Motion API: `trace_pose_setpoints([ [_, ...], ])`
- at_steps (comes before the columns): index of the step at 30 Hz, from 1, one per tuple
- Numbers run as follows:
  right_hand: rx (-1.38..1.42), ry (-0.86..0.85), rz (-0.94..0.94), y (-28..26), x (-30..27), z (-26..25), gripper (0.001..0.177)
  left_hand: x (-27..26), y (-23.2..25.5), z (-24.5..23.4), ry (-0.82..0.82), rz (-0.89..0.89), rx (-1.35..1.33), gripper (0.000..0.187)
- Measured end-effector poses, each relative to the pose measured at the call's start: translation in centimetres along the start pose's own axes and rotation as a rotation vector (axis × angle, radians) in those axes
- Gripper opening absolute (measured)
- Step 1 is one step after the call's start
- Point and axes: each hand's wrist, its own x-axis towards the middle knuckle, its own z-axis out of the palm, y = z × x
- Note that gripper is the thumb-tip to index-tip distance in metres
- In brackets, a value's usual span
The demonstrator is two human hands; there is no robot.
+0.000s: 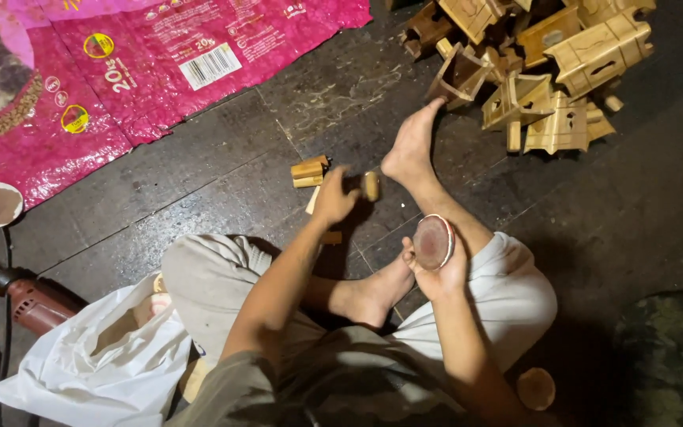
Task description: The person sits on the floor and sands small wooden pieces using a handheld sanding disc. They handle the pieces one at a time, rubbing the sanding disc against the surfaces and edges, then placing the finished pieces on the floor.
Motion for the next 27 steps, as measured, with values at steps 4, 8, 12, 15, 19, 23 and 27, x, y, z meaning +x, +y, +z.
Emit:
trace_pose_setpoints([
  [4,0.090,-0.085,0.038,0.5,-0.4,0.7,0.041,-4.1,-4.5,1.1,0.023,-0.035,0.386,0.056],
  [8,0.125,-0.195,0.065,1.0,-1.3,1.6,0.041,-4.9,-6.8,2.2,0.130,0.034,0.478,0.057],
  [12,0.098,-0.274,0.050,1.0,-1.4,1.4,0.043,-3.7,-10.1,3.6,0.117,0.090,0.748,0.046],
  [15,0.046,-0.232,0.017,1.4,-1.8,1.2,0.041,-3.1,-10.0,3.3,0.145,0.115,0.781,0.028],
  [19,0.000,-0.168,-0.036,2.3,-2.6,1.8,0.034,-5.6,-1.6,-2.3,0.046,0.010,0.128,0.074],
  [23,-0.396,-0.099,-0.453,3.9,-2.5,1.9,0.011,-8.8,3.2,-3.0,-0.087,-0.050,-1.171,0.074],
  [27,-0.732,-0.354,-0.911,4.9,-3.4,5.4,0.020,-12.8,8.7,-3.6,0.031,0.161,-1.271,0.044],
])
